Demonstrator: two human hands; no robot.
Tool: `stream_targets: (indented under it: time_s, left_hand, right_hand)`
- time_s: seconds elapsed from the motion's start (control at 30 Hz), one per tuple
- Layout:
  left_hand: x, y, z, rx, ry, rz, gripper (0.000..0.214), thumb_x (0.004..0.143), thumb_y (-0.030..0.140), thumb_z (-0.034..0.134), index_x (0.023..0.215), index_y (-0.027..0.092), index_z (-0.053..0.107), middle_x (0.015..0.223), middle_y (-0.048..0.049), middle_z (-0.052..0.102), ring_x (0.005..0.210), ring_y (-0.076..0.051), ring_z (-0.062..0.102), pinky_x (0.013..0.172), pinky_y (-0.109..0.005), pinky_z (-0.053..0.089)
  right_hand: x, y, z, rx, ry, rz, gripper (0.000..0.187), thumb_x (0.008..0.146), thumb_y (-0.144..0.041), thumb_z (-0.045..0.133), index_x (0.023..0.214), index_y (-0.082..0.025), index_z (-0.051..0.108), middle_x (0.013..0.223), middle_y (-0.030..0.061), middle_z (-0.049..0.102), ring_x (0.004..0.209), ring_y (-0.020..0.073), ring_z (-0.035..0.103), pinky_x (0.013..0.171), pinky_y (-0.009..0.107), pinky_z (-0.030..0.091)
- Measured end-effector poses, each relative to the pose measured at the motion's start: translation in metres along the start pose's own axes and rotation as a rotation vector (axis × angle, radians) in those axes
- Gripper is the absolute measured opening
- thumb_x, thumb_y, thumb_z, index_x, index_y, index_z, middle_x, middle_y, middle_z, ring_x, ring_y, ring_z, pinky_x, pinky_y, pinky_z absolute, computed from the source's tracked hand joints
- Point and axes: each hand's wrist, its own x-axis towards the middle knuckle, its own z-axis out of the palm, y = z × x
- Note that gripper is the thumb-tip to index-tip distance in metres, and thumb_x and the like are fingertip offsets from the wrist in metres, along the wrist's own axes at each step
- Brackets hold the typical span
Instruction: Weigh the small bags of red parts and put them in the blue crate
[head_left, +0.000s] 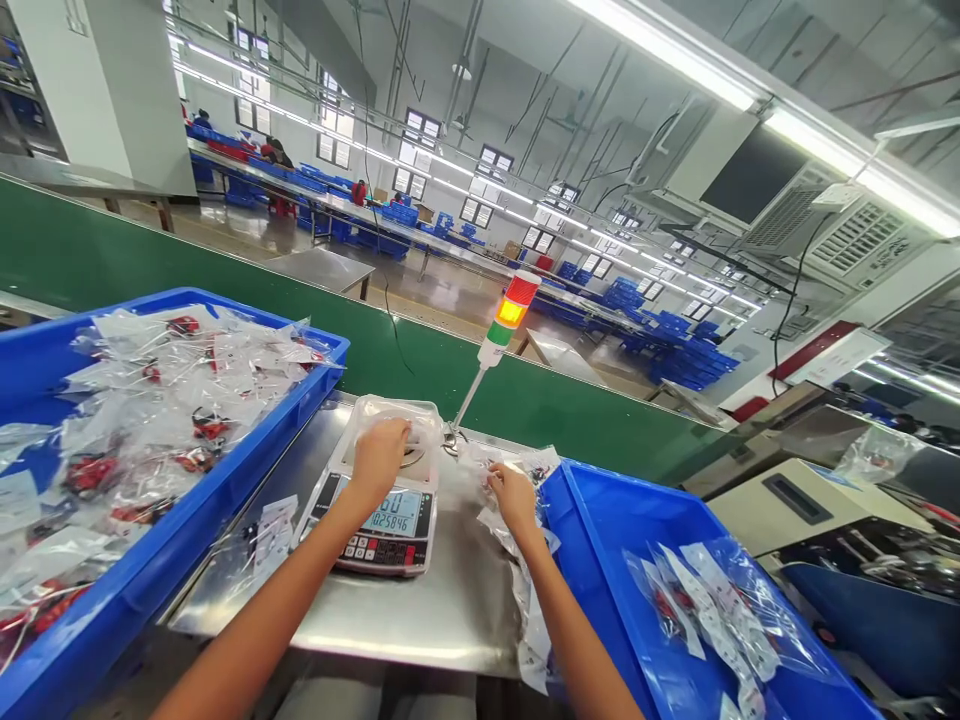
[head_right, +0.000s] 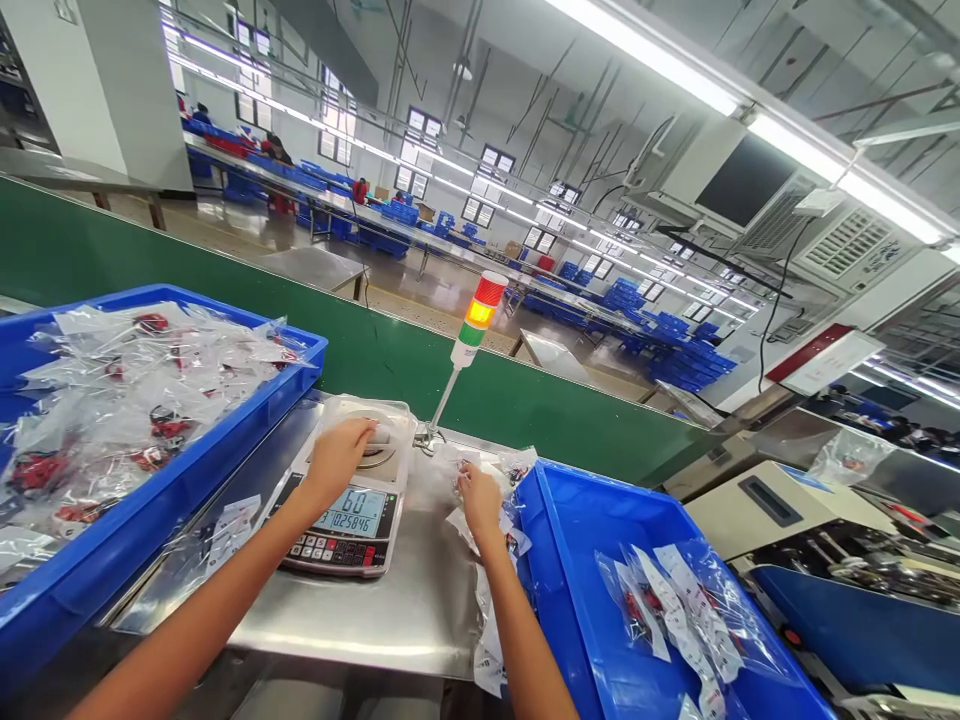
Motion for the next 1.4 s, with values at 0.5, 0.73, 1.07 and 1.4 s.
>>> stream_targets:
  time_s: [0.5,0.73,1.07,1.4]
  left_hand:
    - [0.011,-0.042,-0.175,0.191,0.728,-0.311,0.045,0.089,0.033,0.057,0.131,0.018,0.058,0.14,-0.0124,0.06,0.137,-0.036,0.049,0.117,-0.06,0.037]
    - [-0.021,-0.027,-0.138,0.151,0.541,-0.087,0.042,0.096,0.036,0.047,0.131,0.015,0.057,0.141,-0.0127,0.058,0.138,-0.032,0.049,0.119,-0.056,0.037]
    - [-0.051,-0.011,-0.073,0.043,0.194,0.0,0.032,0.098,0.031,0.043,0.122,0.02,0.061,0.138,-0.0115,0.061,0.131,-0.027,0.055,0.114,-0.048,0.043]
    - [-0.045,-0.009,-0.06,0.001,0.16,0.04,0.029,0.099,0.031,0.042,0.112,0.021,0.066,0.13,-0.0097,0.065,0.129,-0.026,0.056,0.112,-0.047,0.045]
  right_hand:
    - [0.033,-0.085,-0.045,0.232,0.141,-0.454,0.031,0.098,-0.027,0.046,0.116,-0.027,0.07,0.122,0.0029,0.072,0.115,0.0203,0.063,0.1,0.034,0.046]
    - [0.032,-0.006,0.008,-0.032,-0.071,-0.15,0.052,0.091,-0.035,0.062,0.141,-0.021,0.055,0.15,0.0142,0.052,0.14,0.0339,0.043,0.107,0.047,0.039]
    - [0.036,0.013,0.052,-0.053,-0.122,-0.069,0.046,0.09,-0.015,0.057,0.135,-0.027,0.056,0.151,0.0107,0.049,0.135,0.0269,0.048,0.109,0.042,0.037]
    - [0.039,0.025,0.028,0.526,0.06,0.061,0.042,0.1,-0.043,0.037,0.113,-0.018,0.068,0.108,0.0116,0.074,0.105,0.0266,0.068,0.089,0.039,0.052]
